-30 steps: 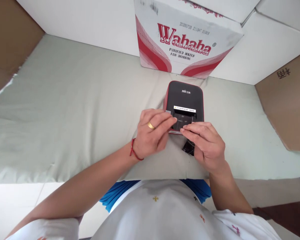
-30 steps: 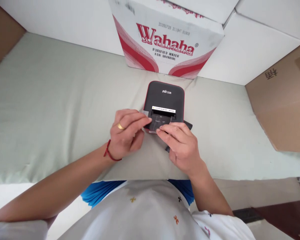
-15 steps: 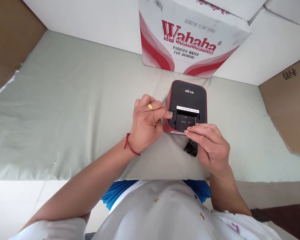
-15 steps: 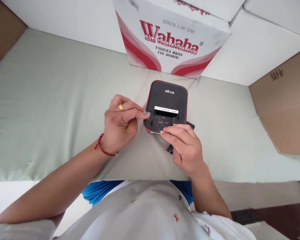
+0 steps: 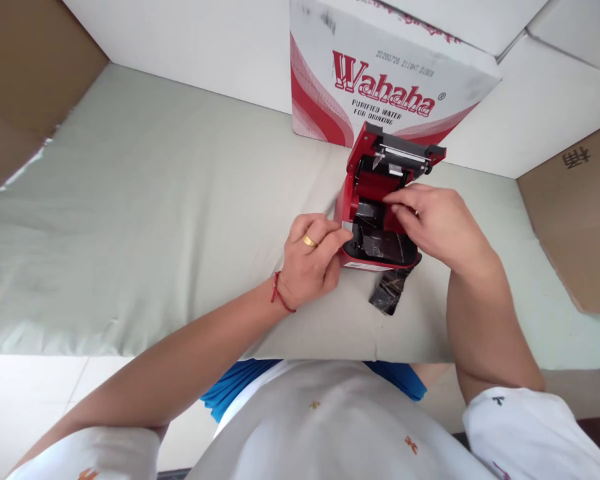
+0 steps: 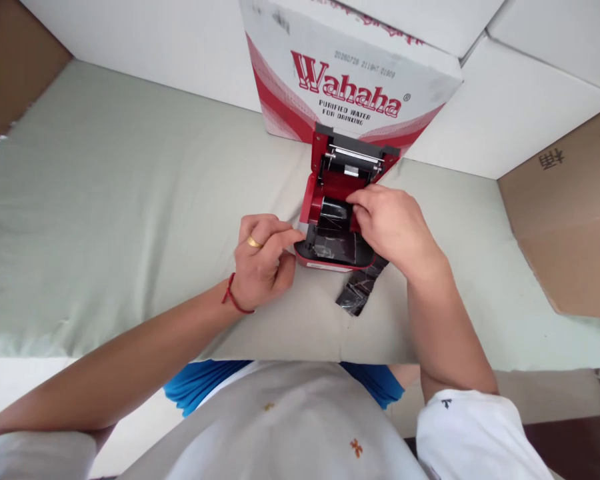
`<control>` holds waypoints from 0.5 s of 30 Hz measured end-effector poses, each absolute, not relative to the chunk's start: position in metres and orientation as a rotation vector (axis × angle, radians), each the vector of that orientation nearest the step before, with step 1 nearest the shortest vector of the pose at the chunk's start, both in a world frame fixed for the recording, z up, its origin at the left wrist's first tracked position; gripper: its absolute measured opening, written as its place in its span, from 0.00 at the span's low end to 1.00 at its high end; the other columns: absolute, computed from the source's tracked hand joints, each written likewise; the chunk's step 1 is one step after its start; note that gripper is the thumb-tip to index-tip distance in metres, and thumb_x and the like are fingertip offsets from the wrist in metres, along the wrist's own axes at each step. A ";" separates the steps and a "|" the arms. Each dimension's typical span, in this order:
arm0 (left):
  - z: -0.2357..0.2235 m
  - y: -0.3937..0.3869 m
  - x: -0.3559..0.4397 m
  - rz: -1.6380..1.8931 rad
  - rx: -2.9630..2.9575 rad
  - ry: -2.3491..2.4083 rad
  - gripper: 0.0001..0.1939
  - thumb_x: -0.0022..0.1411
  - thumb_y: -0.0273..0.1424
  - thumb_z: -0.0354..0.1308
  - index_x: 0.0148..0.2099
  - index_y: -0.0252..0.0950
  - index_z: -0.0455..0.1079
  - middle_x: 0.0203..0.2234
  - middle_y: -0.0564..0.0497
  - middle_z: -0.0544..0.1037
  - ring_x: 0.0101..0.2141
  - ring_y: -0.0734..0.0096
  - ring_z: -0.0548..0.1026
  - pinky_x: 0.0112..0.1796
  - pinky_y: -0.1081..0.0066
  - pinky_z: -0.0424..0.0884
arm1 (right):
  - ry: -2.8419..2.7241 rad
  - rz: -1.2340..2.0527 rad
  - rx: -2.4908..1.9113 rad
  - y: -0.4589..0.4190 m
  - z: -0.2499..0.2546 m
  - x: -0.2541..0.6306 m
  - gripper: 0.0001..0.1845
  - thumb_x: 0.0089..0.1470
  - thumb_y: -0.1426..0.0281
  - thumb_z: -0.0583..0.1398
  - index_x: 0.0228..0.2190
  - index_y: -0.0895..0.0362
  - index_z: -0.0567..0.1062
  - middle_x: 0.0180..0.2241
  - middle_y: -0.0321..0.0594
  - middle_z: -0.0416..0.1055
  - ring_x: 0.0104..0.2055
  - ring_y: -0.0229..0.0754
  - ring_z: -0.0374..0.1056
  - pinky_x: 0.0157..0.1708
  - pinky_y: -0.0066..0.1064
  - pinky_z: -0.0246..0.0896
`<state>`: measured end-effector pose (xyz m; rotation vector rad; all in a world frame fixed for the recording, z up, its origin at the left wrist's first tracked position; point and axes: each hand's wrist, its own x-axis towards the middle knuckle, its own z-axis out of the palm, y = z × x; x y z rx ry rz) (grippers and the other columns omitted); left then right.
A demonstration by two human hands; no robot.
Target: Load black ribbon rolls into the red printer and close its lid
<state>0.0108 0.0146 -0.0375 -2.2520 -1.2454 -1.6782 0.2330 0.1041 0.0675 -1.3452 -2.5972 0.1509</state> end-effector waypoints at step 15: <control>-0.034 0.013 0.022 -1.619 -2.285 -1.014 0.18 0.63 0.25 0.59 0.56 0.37 0.68 0.43 0.45 0.83 0.45 0.57 0.79 0.44 0.59 0.75 | -2.714 0.041 -1.364 0.096 0.079 0.215 0.15 0.59 0.68 0.64 0.47 0.53 0.82 0.42 0.46 0.81 0.34 0.48 0.73 0.30 0.38 0.64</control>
